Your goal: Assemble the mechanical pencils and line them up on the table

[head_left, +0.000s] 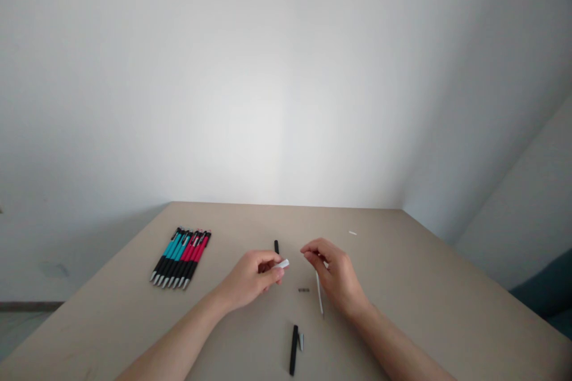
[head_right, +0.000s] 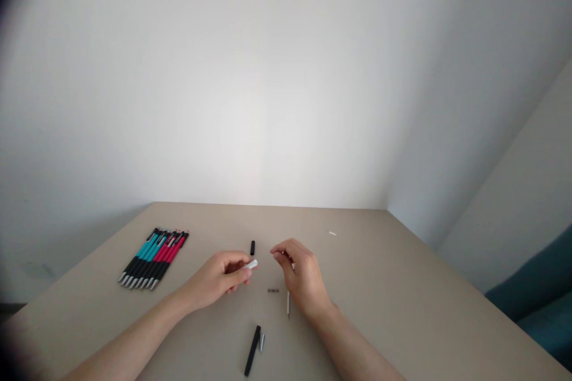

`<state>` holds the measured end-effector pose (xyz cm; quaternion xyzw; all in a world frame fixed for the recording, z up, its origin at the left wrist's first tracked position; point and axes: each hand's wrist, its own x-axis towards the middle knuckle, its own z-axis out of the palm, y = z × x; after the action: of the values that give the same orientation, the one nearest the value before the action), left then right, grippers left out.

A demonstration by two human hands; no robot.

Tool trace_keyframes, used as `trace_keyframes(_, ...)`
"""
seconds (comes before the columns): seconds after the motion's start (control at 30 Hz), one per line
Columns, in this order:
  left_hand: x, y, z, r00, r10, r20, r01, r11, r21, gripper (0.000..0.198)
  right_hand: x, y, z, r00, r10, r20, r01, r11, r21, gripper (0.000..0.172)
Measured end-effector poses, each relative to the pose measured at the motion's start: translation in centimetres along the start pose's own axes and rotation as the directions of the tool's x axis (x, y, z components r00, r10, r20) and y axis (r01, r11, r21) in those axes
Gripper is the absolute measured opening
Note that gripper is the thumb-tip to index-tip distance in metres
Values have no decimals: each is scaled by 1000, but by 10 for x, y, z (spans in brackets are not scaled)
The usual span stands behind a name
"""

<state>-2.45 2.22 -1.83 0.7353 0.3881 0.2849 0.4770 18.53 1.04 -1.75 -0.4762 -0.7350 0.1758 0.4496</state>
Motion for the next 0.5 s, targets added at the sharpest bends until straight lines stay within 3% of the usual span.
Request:
trace_keyframes(0.17, -1, 2, -1, 1000, -6, 9, 6, 1000, 27, 24, -2, 0, 4, 988, 147, 49, -150, 986, 68, 19)
trace_keyframes(0.5, 0, 7, -1, 1000, 12, 18, -13, 998, 63, 22, -4, -4, 7, 989, 76, 124, -86, 994, 74, 14)
